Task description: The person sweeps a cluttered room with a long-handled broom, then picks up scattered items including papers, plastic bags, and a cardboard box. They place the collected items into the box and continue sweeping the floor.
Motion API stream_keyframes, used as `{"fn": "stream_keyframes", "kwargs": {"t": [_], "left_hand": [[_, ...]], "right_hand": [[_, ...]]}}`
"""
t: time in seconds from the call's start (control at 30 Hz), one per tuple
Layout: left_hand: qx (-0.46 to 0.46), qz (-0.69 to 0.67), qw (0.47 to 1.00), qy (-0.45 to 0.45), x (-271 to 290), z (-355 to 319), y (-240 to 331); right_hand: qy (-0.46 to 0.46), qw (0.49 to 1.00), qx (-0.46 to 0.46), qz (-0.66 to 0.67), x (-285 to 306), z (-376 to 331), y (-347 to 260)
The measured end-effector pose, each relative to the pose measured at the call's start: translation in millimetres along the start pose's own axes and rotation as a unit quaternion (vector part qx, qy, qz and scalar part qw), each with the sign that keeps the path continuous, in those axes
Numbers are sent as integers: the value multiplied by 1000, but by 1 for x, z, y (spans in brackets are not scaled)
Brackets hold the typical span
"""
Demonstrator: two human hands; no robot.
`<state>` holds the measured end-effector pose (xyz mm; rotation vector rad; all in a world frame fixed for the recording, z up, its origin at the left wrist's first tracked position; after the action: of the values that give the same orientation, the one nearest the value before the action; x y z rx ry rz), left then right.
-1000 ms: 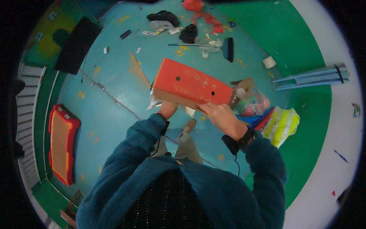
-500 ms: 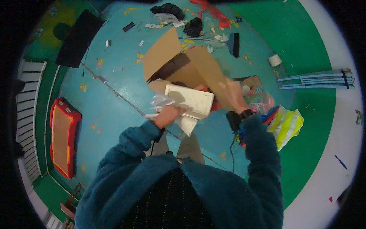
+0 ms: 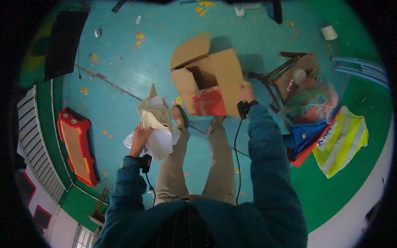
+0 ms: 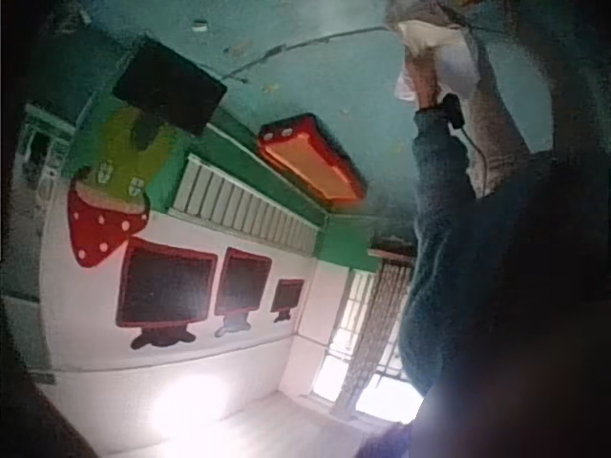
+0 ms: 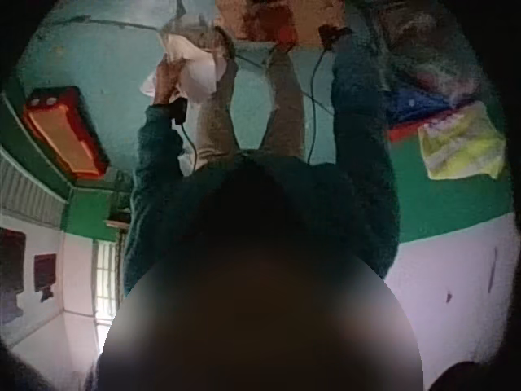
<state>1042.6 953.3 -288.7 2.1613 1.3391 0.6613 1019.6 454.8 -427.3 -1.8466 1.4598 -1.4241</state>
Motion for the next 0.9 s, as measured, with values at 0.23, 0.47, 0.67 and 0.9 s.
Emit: {"fn": "stream_keyframes", "kwargs": {"t": [0.23, 0.47, 0.67, 0.9], "left_hand": [[18, -48, 998, -39, -59, 60, -20], [-25, 381, 924, 36, -126, 105, -34], [5, 393, 918, 47, -134, 113, -47], [-67, 291, 948, 113, -106, 103, -56]], "right_hand": [[86, 974, 9, -212, 40, 24, 72], [-81, 968, 232, -47, -76, -49, -96], [-154, 985, -35, -66, -123, -13, -3], [-98, 905, 126, -394, -183, 64, 145]]}}
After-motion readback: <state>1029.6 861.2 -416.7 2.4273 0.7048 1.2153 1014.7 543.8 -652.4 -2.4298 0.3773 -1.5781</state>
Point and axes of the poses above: each hand's wrist, its own z-axis towards the middle knuckle, its own x-axis out of the back of the hand, y = z × x, the point moved 6 cm from there along z, towards the middle knuckle, and after that the axes turned 6 degrees about x, right-handed, at the moved point
